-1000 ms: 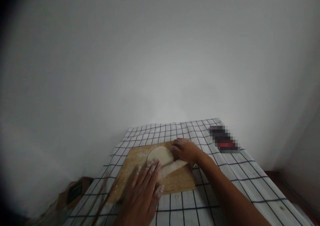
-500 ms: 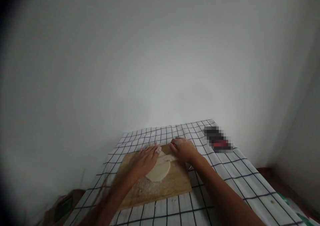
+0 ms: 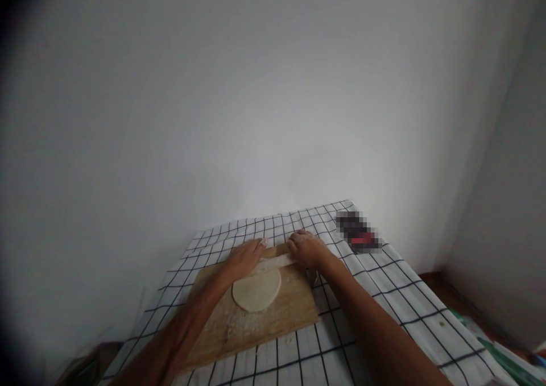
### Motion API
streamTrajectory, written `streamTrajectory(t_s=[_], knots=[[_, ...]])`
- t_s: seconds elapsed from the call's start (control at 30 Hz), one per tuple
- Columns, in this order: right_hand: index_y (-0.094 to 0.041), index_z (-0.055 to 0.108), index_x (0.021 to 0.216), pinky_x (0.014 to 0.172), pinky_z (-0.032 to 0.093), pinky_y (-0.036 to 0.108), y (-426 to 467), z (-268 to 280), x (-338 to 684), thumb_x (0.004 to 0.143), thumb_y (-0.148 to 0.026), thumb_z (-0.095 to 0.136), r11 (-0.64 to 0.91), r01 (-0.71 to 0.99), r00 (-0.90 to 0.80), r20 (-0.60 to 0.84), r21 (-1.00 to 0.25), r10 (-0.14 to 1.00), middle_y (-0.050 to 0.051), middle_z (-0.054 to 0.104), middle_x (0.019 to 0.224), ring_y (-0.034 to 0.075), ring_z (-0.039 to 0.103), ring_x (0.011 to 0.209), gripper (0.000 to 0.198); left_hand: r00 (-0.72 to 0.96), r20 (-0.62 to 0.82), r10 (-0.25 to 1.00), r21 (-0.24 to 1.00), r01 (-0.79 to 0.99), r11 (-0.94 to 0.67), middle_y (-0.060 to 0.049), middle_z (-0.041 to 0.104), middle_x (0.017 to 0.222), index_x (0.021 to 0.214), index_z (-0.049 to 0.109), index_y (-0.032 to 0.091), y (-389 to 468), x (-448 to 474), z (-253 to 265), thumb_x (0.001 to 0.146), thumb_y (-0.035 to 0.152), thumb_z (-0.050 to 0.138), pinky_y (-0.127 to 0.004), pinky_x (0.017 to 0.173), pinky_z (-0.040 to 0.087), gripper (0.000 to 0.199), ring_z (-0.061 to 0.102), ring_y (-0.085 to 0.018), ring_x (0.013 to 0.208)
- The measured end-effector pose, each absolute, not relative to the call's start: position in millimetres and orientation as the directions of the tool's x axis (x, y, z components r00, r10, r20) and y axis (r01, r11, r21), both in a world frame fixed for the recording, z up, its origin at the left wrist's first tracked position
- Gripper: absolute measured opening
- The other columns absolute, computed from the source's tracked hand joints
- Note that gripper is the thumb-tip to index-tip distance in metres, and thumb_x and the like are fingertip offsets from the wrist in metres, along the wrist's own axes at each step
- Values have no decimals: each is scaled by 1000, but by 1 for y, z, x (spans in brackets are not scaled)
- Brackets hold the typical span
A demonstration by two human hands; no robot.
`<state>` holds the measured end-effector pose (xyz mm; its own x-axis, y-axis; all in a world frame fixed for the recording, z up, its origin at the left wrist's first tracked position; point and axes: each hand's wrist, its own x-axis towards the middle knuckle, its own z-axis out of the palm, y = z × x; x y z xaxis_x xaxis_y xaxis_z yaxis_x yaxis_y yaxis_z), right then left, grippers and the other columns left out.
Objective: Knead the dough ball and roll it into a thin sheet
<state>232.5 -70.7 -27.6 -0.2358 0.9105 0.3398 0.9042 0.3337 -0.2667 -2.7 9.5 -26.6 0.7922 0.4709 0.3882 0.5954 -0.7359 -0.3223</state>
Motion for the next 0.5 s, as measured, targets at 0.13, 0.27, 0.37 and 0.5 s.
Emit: streamTrajectory(t_s=[0.13, 0.27, 0.37, 0.5], knots=[[-10, 68, 107, 105, 42, 39, -64, -35, 240, 94, -14, 51, 422, 876, -342, 316, -233, 885, 17, 64, 122, 25, 54, 121, 22, 842, 302, 447, -344, 534, -773, -11, 64, 130, 125, 60, 20, -10, -9, -25, 95, 9, 43, -39, 102, 48, 36, 59, -23, 122], [-9, 70, 103, 103, 44, 40, -57, -41, 244, 86, -11, 58, 451, 859, -379, 291, -244, 879, 19, 62, 127, 28, 53, 123, 21, 801, 262, 538, -352, 599, -719, -13, 58, 139, 124, 62, 21, -36, -7, -15, 99, 19, 40, -53, 97, 50, 34, 53, -33, 129], [-9, 68, 108, 100, 47, 38, -55, -45, 247, 84, -9, 57, 445, 850, -377, 263, -284, 888, 19, 64, 126, 27, 57, 120, 26, 710, 306, 635, -298, 704, -644, -16, 56, 140, 125, 62, 19, -51, -2, -11, 101, 28, 35, -62, 96, 48, 37, 51, -37, 130], [-10, 67, 115, 96, 49, 35, -59, -44, 249, 79, -10, 62, 435, 834, -367, 249, -339, 897, 18, 66, 123, 28, 61, 117, 36, 698, 347, 626, -259, 713, -651, -16, 55, 142, 133, 57, 16, -63, 0, -12, 102, 30, 31, -60, 103, 43, 43, 50, -34, 132]])
